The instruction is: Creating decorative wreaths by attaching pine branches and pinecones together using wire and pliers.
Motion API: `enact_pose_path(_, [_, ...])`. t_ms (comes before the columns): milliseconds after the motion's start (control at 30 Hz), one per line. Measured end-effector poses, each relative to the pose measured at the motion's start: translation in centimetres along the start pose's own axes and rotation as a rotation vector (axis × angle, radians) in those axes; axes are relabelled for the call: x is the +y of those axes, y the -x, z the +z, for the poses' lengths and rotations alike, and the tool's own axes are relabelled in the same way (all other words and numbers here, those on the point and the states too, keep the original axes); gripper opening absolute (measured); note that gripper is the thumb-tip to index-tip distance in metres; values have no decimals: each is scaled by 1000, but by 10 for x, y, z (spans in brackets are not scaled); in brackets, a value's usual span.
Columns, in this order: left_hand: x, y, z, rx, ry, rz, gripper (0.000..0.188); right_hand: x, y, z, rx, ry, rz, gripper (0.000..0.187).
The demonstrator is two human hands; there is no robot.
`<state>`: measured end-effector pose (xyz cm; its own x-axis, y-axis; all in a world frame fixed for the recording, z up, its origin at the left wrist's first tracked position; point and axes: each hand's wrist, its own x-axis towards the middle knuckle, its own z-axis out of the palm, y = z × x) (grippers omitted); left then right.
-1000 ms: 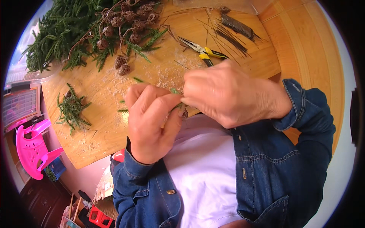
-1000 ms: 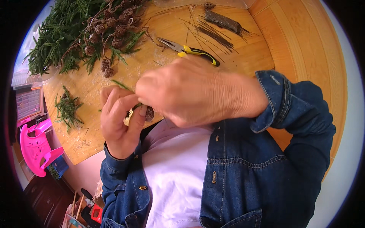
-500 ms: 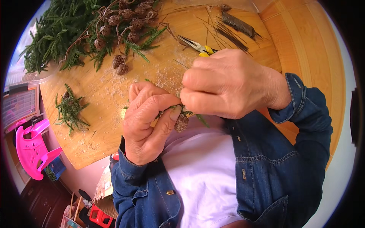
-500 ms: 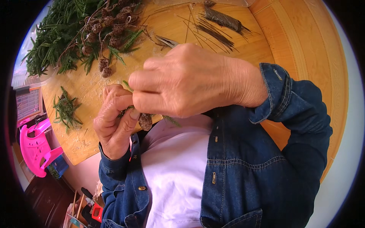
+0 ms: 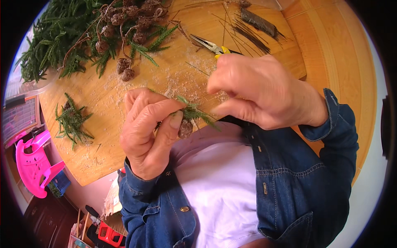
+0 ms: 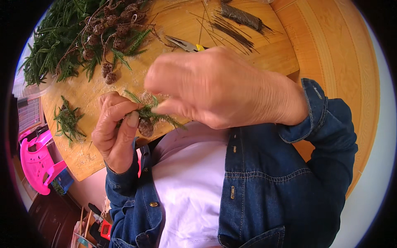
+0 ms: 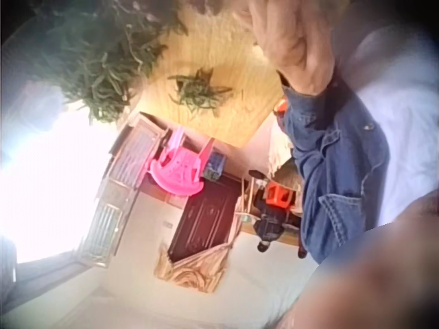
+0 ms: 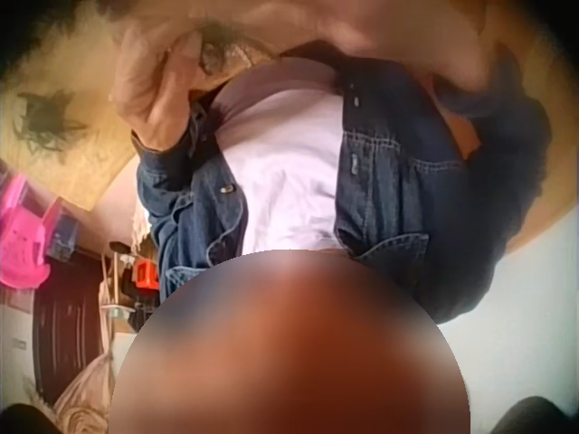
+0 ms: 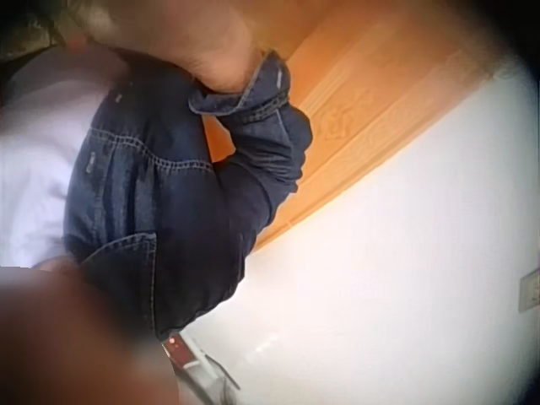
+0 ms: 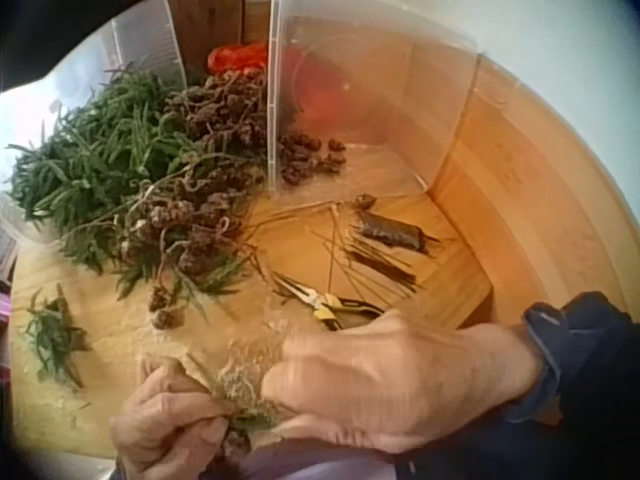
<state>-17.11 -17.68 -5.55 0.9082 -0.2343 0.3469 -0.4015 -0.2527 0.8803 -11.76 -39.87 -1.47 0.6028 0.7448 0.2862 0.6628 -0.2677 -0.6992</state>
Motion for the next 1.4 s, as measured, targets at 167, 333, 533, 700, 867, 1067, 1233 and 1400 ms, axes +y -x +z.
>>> enact_pose_path(167, [-1, -2, 0, -74, 158, -58, 11, 5, -11, 0, -33, 250, -317, 11])
enact_pose_path(333, [3, -7, 3, -198, 69, 10, 12, 4, -9, -3, -203, 196, -326, 5])
enact_pose_path(533, [10, -8, 6, -198, -303, 181, 13, 8, 8, 11, -49, -191, 62, 10])
enact_pose_path(700, [-3, -5, 6, -50, -169, -26, 14, 23, 27, -18, -34, -187, 497, 22])
enact_pose_path(867, [1, -1, 11, 163, 146, -314, 14, 39, 54, -11, -15, 580, 356, 37])
enact_pose_path(1067, [3, -2, 12, 160, 419, -443, 13, 48, 65, 4, -108, 699, 379, 42])
enact_pose_path(1233, [2, 2, 11, 185, 401, -467, 12, 48, 61, 1, -138, 630, 461, 36])
enact_pose_path(1400, [-7, 2, 11, 143, 243, -362, 10, 31, 49, -9, -279, 481, 654, 30])
